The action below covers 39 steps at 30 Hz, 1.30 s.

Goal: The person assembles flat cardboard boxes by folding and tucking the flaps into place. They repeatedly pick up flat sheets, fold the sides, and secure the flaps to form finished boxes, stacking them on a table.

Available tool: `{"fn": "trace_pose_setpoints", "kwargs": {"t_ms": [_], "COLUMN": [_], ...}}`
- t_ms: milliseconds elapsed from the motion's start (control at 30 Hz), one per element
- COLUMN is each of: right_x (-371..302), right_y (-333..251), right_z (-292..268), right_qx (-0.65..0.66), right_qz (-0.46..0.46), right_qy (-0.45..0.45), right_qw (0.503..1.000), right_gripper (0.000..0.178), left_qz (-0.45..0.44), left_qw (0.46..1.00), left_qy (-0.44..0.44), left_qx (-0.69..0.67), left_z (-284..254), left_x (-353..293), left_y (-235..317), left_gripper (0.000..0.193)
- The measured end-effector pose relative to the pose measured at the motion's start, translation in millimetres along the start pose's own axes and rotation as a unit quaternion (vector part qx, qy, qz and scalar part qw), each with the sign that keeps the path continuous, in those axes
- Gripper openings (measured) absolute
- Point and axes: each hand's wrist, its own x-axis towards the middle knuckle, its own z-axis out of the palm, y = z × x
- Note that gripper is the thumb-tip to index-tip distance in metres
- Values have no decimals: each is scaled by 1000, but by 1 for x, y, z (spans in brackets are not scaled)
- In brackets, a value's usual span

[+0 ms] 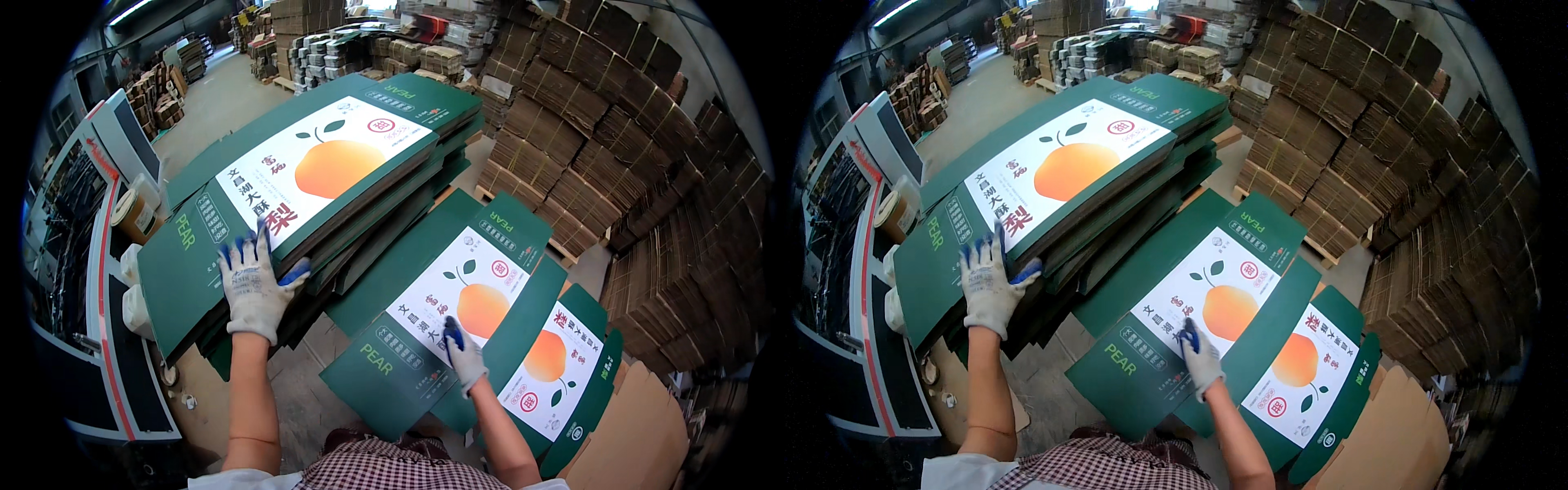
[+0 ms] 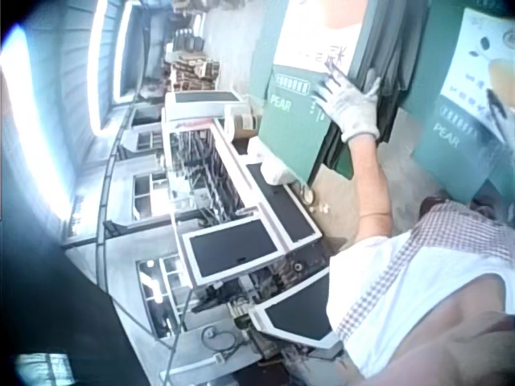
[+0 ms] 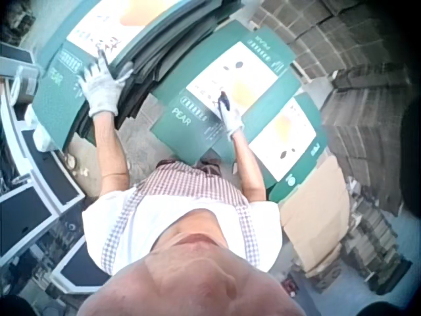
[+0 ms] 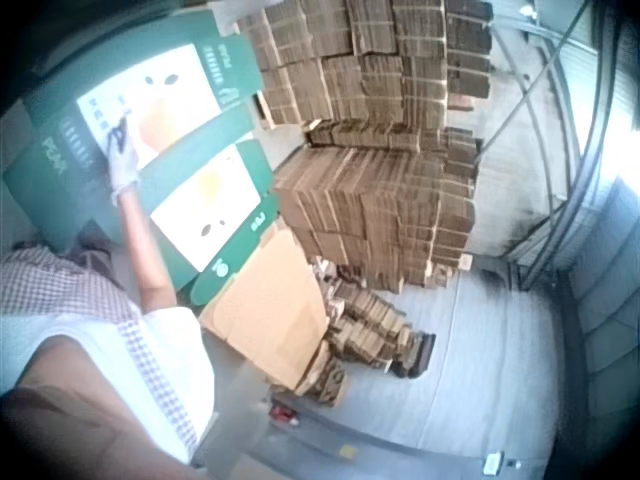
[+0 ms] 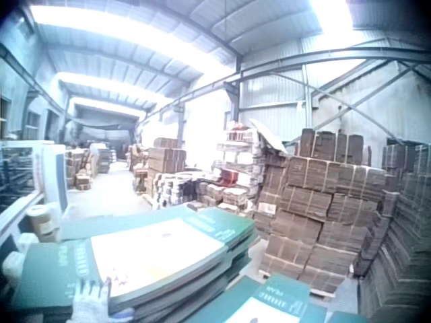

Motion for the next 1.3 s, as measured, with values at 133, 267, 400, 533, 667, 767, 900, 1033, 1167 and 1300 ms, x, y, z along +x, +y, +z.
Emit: {"fn": "trace_pose_setpoints", "kwargs": {"t_ms": [133,267,400,533,667,767,900,1033,1167,1300], "right_x": [-5,-6,-4,-6,-13,-11,-35,-36,-53,-52], "right_y": [-46,-73,-112,-165,-182,-149,-90,28,80,155], "right_z": [31,42,40,28,14,12,-2,-37,-87,-72], "right_qx": [62,112,290,597,572,523,690,416,552,443], "right_qz": [-86,-156,-172,-90,-47,-111,69,-29,112,74], "right_qy": [-67,-104,-150,-222,-187,-118,-62,21,29,55], "right_qw": [992,976,929,766,797,837,718,908,826,892], "right_gripper": [44,44,47,50,43,29,17,7,7,8], "left_qz": [55,123,201,246,238,238,256,180,-36,-261], "left_qw": [997,988,971,960,958,955,951,964,973,643], "left_qy": [45,88,130,129,156,165,104,80,113,-66], "left_qx": [18,27,7,26,-3,-57,-142,-177,-196,-717], "left_z": [24,17,9,-9,-19,-18,-8,7,58,194], "left_x": [-6,-14,-44,-92,-126,-147,-186,-218,-227,-234], "left_y": [-20,-20,-9,10,25,47,58,66,60,30], "left_gripper": [69,51,37,34,33,32,38,53,81,61]}}
